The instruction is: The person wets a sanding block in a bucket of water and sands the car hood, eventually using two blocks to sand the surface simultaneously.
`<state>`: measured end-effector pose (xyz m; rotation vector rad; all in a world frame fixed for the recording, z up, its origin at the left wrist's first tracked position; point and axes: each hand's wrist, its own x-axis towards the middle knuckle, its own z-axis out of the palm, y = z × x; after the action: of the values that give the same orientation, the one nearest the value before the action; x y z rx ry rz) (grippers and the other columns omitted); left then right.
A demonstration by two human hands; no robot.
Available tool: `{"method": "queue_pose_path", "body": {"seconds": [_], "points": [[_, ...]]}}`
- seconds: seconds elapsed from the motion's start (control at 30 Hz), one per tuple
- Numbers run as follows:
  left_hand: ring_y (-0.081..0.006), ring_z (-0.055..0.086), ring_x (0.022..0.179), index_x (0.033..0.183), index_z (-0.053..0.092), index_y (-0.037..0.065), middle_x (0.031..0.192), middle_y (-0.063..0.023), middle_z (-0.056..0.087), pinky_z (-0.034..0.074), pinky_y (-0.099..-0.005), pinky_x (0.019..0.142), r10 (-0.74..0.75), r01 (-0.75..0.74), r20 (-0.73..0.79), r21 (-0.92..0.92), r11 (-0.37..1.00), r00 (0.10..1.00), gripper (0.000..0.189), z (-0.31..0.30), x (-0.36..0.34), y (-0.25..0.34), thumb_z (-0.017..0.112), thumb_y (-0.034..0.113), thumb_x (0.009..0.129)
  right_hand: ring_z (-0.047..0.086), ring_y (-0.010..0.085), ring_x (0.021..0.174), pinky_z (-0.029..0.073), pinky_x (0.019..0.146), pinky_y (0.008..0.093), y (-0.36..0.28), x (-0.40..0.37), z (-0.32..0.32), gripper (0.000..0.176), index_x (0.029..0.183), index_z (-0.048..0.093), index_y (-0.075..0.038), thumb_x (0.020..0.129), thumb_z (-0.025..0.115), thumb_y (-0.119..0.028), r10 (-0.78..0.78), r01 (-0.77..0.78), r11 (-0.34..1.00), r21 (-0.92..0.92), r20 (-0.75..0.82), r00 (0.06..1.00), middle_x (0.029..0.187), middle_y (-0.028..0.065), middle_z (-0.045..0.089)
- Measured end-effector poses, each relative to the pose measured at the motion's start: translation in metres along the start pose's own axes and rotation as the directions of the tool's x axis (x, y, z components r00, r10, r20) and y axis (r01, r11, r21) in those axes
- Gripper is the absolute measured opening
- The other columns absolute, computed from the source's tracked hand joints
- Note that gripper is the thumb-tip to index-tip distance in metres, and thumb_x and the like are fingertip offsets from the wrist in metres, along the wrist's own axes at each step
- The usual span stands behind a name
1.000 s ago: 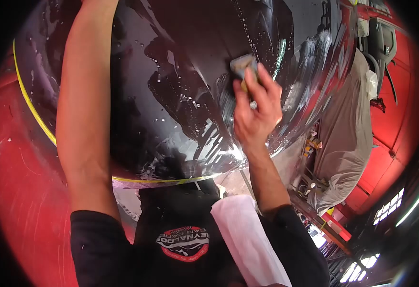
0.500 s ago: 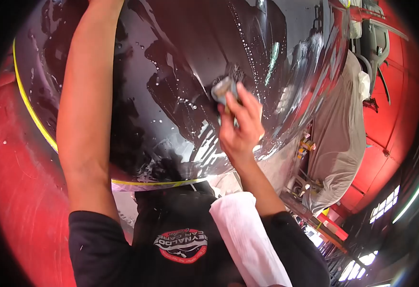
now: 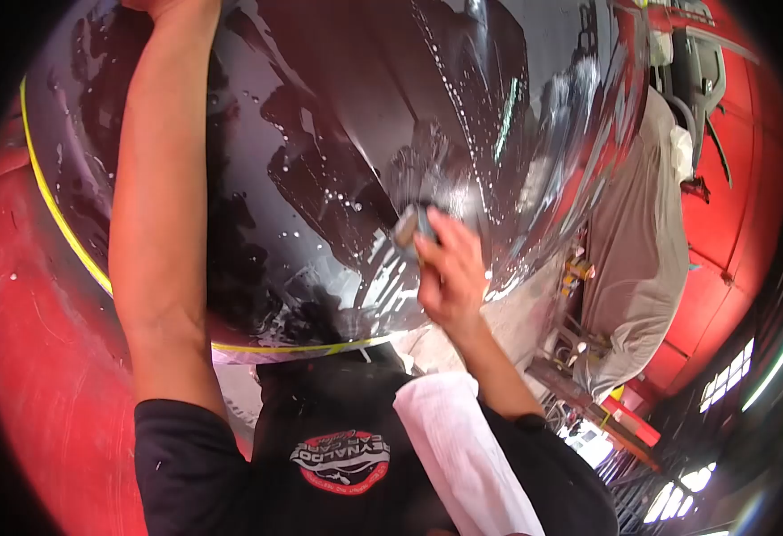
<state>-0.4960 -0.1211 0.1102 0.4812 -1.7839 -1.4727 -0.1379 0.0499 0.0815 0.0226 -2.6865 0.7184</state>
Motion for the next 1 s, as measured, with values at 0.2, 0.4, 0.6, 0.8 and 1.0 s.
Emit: {"method": "queue_pose_path", "body": {"seconds": [0.2,0.4,0.6,0.8,1.0], "points": [[-0.0457,0.044,0.136,0.14,0.039,-0.017,0.143,-0.0381,0.044,0.031,-0.0444,0.115,0.112,-0.112,-0.009,-0.032,0.993,0.994,0.069,0.0,0.004,-0.009,0.042,0.042,0.103,0.064,0.0367,0.114,0.051,0.099,0.0439,0.005,0.004,-0.004,0.053,0.11,0.071,-0.008,0.062,0.066,0.013,-0.065,0.063,0.998,0.026,0.078,0.995,0.129,0.015,0.066],[-0.0438,0.041,0.139,0.141,0.038,-0.017,0.146,-0.0368,0.042,0.03,-0.0436,0.116,0.021,-0.02,0.007,-0.063,0.998,1.0,0.069,0.0,0.001,-0.006,0.042,0.041,0.104,0.064,0.0362,0.114,0.051,0.099,0.0455,-0.005,0.04,0.001,0.045,0.102,0.074,-0.006,0.062,0.068,0.012,-0.038,0.035,0.999,0.038,0.075,0.997,0.128,0.0152,0.067],[-0.0426,0.04,0.14,0.143,0.037,-0.015,0.149,-0.0353,0.04,0.027,-0.0447,0.119,0.056,-0.055,0.025,-0.036,0.998,0.998,0.068,-0.005,-0.013,0.013,0.04,0.041,0.105,0.064,0.0369,0.111,0.05,0.096,0.0452,0.004,0.013,-0.004,0.044,0.106,0.071,-0.005,0.065,0.068,0.012,-0.042,0.039,0.998,0.045,0.066,0.997,0.127,0.0157,0.066],[-0.0417,0.042,0.139,0.143,0.038,-0.014,0.147,-0.0343,0.043,0.028,-0.0475,0.118,0.019,-0.019,-0.006,-0.002,1.0,1.0,0.065,0.002,-0.007,0.007,0.04,0.039,0.105,0.063,0.0378,0.114,0.051,0.095,0.0471,0.006,-0.007,-0.006,0.047,0.108,0.071,-0.007,0.064,0.067,0.009,-0.024,0.024,1.0,0.014,0.015,1.0,0.128,0.0156,0.066],[-0.0274,0.071,0.077,0.069,0.065,-0.007,0.087,-0.0209,0.072,0.053,-0.0378,0.06,0.531,-0.627,0.506,0.776,0.062,0.679,0.021,0.015,0.069,-0.095,0.061,0.01,0.081,0.065,0.0357,0.111,0.051,0.095,0.0417,0.002,0.025,-0.008,0.04,0.106,0.074,-0.006,0.071,0.068,0.013,-0.027,0.026,0.999,0.018,0.068,0.997,0.125,0.0167,0.068]]}}
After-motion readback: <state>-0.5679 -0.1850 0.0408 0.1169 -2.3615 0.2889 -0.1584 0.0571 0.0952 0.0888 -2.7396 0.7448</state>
